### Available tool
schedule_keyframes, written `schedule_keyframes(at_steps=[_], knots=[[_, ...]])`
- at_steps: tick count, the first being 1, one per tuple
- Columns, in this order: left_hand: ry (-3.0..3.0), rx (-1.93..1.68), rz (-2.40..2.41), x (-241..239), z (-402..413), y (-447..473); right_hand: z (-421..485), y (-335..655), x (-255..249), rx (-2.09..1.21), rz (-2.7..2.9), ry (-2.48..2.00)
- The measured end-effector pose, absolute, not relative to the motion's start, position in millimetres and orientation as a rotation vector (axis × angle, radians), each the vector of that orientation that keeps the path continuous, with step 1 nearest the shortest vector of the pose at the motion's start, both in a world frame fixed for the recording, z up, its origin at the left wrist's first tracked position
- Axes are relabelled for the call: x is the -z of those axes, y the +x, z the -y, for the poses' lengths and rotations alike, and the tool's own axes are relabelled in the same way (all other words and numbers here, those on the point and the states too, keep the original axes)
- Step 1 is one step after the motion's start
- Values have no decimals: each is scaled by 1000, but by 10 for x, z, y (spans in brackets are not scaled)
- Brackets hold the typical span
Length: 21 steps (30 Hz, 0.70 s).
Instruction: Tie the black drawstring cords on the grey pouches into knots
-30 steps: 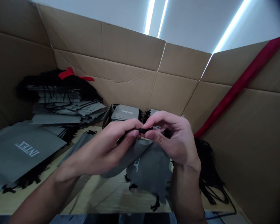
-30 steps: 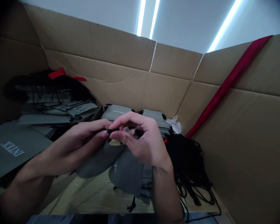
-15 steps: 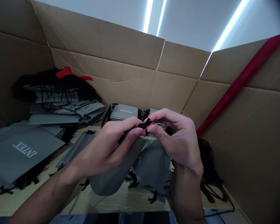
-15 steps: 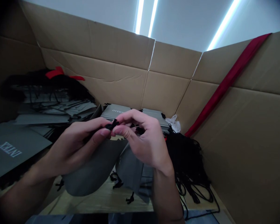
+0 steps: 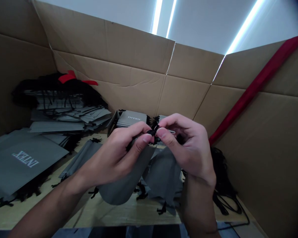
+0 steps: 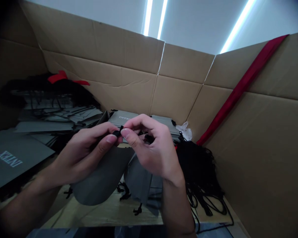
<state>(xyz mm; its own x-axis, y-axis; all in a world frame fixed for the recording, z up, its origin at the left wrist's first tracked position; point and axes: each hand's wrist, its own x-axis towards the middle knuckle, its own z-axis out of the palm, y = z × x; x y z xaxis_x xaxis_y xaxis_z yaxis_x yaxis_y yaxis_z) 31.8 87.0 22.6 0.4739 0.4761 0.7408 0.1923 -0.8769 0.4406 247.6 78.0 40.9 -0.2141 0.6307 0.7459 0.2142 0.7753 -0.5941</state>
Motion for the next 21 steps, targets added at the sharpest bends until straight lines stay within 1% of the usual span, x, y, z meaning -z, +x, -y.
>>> schedule_keyframes(at_steps=[4, 7, 17, 21], knots=[[2494, -1389, -608, -227, -860, 346, -767, 2460, -424, -366, 1813, -695], [2545, -1402, -608, -238, -859, 379, -778, 2451, -411, -373, 1826, -665], [2424, -1674, -393, -156, -853, 396, -767, 2445, -344, -629, 1758, -535], [2411, -1541, -516, -193, -798, 384, -808, 2426, -324, -680, 1695, -543]])
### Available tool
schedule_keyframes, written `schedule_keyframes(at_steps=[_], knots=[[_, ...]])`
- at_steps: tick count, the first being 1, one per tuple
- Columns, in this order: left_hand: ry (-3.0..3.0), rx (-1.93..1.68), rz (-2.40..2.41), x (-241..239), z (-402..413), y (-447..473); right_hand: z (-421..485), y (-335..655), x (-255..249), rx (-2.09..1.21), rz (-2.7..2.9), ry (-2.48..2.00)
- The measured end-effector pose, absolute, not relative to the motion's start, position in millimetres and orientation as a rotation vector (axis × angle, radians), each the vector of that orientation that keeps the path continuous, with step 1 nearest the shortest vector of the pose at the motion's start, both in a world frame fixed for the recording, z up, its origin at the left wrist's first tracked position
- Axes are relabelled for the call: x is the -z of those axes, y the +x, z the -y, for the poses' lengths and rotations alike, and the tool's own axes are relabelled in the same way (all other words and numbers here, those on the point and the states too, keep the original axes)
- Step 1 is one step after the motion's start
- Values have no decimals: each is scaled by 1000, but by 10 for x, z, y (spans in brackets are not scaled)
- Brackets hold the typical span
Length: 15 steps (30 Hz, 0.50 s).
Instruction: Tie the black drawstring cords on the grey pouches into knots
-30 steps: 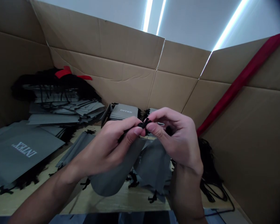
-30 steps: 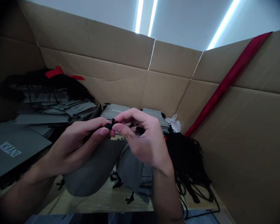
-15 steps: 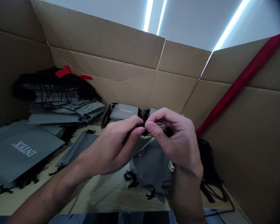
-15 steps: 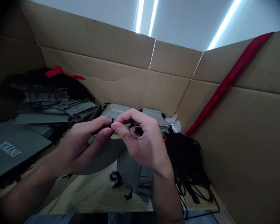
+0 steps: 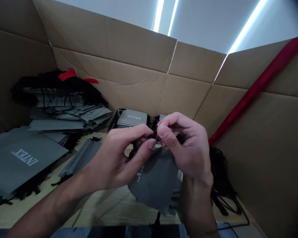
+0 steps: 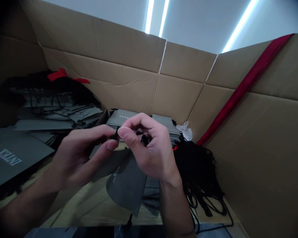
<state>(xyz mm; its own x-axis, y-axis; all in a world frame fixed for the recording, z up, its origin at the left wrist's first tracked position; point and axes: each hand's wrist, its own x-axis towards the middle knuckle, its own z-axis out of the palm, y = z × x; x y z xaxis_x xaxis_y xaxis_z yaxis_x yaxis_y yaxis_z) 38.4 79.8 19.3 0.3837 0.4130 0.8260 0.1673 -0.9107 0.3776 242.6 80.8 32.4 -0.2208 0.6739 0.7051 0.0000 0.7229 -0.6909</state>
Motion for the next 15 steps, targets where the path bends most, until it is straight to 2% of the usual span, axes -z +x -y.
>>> schedule_keyframes(at_steps=[8, 15], knots=[[2304, -1365, -534, -295, -847, 356, -838, 2477, -337, -651, 1635, -560], [2334, -1383, -519, -252, -841, 362, -913, 2517, -352, -595, 1887, -425]])
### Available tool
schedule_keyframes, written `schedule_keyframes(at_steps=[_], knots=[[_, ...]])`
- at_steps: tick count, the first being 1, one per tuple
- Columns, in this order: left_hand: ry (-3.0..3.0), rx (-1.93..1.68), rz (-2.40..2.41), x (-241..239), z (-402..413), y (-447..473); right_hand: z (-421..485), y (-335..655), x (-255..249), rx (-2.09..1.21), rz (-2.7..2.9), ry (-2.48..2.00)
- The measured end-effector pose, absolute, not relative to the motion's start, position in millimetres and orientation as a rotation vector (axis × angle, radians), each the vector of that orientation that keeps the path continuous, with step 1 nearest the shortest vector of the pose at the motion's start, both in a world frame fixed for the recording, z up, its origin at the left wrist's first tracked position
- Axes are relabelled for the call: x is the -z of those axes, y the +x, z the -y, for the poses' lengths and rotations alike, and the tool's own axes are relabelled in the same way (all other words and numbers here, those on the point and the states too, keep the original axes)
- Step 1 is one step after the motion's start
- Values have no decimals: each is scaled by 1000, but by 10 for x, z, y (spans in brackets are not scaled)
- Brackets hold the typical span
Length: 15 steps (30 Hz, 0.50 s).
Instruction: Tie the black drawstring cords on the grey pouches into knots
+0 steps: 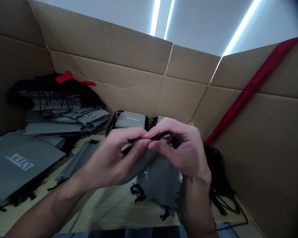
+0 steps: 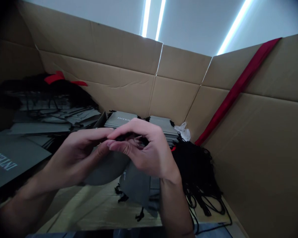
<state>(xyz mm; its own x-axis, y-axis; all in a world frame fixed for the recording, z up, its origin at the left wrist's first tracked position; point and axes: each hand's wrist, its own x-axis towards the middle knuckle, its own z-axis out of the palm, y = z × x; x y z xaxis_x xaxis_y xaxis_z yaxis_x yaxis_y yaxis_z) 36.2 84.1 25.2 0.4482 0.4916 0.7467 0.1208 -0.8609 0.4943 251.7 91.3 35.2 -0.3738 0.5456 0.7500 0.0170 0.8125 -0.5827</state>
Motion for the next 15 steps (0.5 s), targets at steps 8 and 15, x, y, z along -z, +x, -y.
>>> schedule_keyframes(at_steps=[8, 15], knots=[[2428, -1228, -504, -240, -840, 345, -947, 2520, -383, -1016, 1776, -432], [2391, -1302, -429, -236, -742, 372, -1073, 2506, -386, -1449, 1700, -296]])
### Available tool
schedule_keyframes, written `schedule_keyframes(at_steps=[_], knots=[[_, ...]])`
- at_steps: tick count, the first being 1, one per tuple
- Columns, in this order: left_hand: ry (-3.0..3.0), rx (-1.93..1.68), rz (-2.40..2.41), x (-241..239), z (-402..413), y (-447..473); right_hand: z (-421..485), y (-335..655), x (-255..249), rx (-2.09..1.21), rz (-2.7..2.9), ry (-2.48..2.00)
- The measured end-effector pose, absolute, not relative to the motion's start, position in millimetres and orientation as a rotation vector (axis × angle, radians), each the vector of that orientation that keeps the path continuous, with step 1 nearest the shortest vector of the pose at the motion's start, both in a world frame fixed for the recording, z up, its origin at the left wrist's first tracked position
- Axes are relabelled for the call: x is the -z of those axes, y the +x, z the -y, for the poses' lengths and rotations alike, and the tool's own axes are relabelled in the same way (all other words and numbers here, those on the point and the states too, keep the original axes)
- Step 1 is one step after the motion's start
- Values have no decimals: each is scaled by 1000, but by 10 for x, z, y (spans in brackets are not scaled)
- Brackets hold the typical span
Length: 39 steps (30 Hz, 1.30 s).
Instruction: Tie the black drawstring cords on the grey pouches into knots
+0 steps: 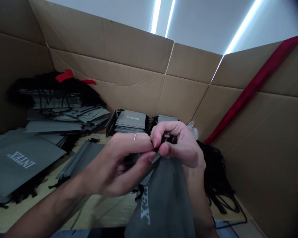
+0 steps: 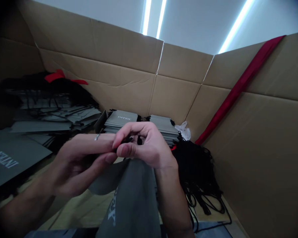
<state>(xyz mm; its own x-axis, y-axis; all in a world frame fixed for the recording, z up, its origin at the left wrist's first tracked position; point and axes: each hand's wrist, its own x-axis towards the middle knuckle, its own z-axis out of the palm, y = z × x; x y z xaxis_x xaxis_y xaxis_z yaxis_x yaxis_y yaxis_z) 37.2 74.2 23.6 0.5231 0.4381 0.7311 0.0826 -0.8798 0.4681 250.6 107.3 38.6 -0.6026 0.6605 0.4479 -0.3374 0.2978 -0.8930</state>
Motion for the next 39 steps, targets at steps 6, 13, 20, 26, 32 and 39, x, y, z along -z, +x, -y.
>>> schedule_keyframes(at_steps=[6, 13, 20, 26, 32, 39], knots=[[2338, -1312, -377, -247, -718, 338, -1087, 2445, -368, -1555, 1726, -253], [2427, -1280, -392, -297, -834, 289, -1096, 2459, -319, -1315, 1683, -284], [2428, -1300, -563, -250, -923, 290, -954, 2530, -361, -809, 1676, -582], [2422, -1296, -578, -216, -915, 311, -910, 2447, -392, -710, 1633, -630], [2441, -1402, -580, -215, -926, 336, -900, 2482, -397, -669, 1666, -652], [2444, -1415, -644, -220, -930, 349, -913, 2499, -361, -732, 1550, -599]])
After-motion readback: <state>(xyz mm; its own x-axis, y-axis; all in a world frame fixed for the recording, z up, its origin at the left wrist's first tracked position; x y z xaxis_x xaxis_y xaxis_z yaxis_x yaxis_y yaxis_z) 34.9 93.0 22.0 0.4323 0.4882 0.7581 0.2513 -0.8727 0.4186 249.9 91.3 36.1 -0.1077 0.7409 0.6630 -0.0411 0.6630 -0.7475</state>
